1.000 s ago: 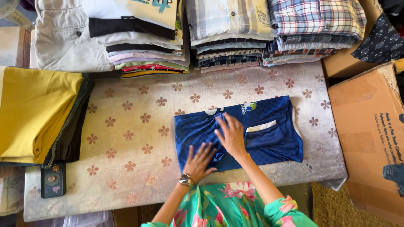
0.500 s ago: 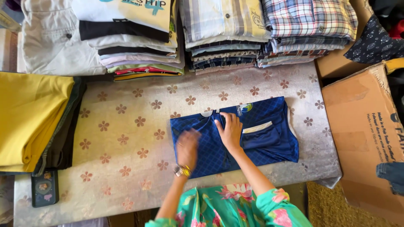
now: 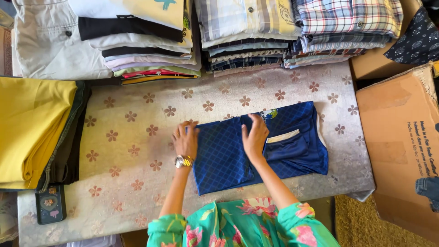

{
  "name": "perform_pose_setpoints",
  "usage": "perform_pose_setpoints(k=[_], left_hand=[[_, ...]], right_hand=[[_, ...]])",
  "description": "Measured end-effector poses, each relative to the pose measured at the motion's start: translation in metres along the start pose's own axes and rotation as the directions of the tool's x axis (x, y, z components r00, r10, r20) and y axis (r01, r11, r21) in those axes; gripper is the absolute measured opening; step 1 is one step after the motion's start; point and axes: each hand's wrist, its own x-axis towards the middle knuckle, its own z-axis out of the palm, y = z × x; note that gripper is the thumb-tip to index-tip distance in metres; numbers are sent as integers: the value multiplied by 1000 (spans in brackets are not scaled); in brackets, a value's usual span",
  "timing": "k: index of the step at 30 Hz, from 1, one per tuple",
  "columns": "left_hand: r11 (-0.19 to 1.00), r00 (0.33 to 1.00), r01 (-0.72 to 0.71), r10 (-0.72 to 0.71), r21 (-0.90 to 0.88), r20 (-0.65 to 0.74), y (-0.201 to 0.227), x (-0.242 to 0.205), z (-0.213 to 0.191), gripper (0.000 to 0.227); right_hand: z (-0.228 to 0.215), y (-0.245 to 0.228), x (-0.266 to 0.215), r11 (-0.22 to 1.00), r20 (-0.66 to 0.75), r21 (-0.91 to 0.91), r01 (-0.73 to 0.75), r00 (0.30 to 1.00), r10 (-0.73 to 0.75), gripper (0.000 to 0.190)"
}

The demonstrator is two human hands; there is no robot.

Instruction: The person is folding various items of clothing including t-shirts and a polo shirt on a table.

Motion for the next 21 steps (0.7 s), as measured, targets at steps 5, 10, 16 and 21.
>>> perform_pose_setpoints(k=[5,10,16,21], left_hand=[[970,969,-240,237,29,74,14,-48,5,57],[967,952,-249,234,57,197,21,-54,-25,77],[871,925,314,-370,-377,-85,10,-107,-4,48],[695,819,556,-551,-457,159,6,-131,7,73]], right_hand=[[-23,-20,-51,877,311,-137,460,861,-403,73],[-31,-10,-88,906,416,-119,406,849,-326,86],[-54,3,-123,868,593,-145,474,744,-308,91],[-52,-21,-123,867,462,-46,497,780,-422,90]])
